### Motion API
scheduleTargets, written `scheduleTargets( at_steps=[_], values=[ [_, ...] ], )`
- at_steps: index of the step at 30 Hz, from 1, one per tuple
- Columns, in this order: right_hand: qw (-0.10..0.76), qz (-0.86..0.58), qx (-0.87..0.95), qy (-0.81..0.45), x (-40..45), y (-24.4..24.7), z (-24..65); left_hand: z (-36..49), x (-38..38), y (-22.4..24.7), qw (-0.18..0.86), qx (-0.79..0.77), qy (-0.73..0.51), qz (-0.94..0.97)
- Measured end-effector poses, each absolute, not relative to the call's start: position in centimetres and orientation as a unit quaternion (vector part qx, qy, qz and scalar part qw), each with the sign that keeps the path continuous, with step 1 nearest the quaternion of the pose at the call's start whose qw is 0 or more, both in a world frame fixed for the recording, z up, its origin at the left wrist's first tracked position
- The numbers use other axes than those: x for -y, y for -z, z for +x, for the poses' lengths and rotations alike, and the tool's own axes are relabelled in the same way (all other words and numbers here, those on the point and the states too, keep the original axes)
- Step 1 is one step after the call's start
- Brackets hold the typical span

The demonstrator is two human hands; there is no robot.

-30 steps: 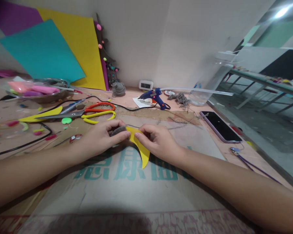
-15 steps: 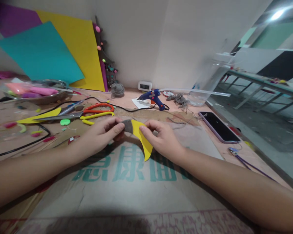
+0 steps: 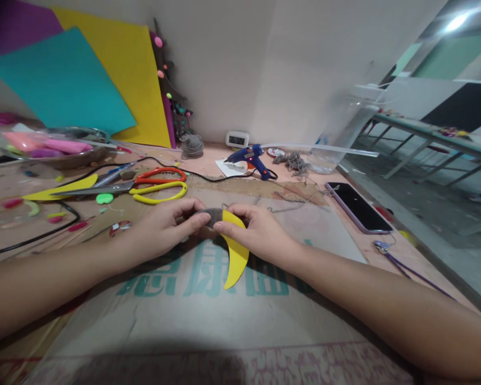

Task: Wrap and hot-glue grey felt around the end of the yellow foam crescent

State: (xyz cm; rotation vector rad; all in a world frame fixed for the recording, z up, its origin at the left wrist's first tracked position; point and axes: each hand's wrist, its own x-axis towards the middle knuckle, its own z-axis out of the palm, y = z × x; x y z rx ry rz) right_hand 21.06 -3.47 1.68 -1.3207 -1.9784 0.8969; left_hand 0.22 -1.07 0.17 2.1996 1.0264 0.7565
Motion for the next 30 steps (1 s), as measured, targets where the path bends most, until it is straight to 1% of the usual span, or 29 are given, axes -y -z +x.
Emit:
scheduleTargets(
  at_steps=[8, 15, 21, 25, 28, 30],
  values=[
    [0.289, -0.466, 0.769, -0.328, 3.5, -1.9, 21.3, 0.2, 1.0, -0.4, 0.320, -0.380, -0.279, 0.822],
    [0.360, -0.502, 0.723, -0.310, 3.3, -1.7, 21.9, 0.4, 1.1, -0.7, 0.357, -0.387, -0.295, 0.798],
    [0.365, -0.500, 0.727, -0.298, 2.9, -1.2, 21.8, 0.6, 1.0, -0.6, 0.366, -0.391, -0.312, 0.785],
    [0.420, -0.499, 0.695, -0.302, 2.6, -0.5, 22.1, 0.6, 0.9, -0.7, 0.372, -0.389, -0.311, 0.783],
    [0.454, -0.490, 0.693, -0.270, 2.2, 0.1, 22.5, 0.7, 1.0, -0.6, 0.375, -0.385, -0.317, 0.782],
    [0.452, -0.491, 0.701, -0.252, 1.8, 0.4, 22.8, 0.7, 1.0, -0.5, 0.375, -0.385, -0.320, 0.780]
  ],
)
